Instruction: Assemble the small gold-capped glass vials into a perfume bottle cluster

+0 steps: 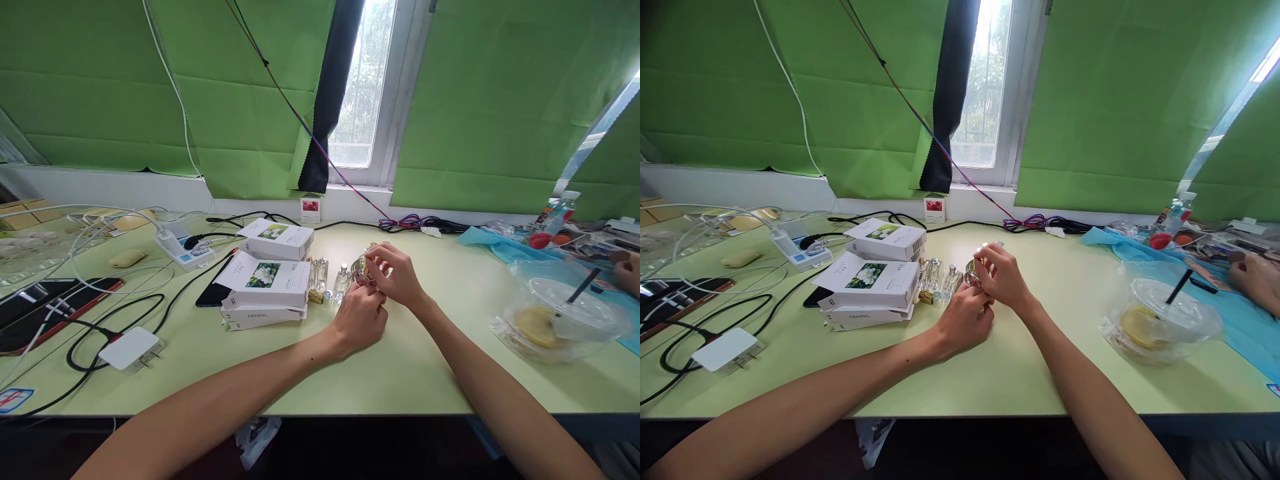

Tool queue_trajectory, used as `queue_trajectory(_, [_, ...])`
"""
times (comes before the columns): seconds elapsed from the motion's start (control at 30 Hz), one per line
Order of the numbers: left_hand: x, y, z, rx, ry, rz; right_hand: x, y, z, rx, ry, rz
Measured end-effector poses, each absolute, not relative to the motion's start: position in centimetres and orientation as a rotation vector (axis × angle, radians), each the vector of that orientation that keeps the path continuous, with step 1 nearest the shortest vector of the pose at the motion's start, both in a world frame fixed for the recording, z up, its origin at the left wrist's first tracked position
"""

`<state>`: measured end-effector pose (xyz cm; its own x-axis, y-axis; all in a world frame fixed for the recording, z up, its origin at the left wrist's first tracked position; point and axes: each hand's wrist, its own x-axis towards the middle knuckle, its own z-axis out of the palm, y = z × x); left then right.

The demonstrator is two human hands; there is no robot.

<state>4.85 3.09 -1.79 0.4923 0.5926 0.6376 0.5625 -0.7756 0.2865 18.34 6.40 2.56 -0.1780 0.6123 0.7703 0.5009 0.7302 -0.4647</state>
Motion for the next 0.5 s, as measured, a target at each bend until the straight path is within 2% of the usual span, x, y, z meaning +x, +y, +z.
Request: queue_trajectory(0.5, [4.69,3.35,-1.32,2.528,1.188,1.172,18.39,6.31,2.65,-0.885,-1.832,0.146])
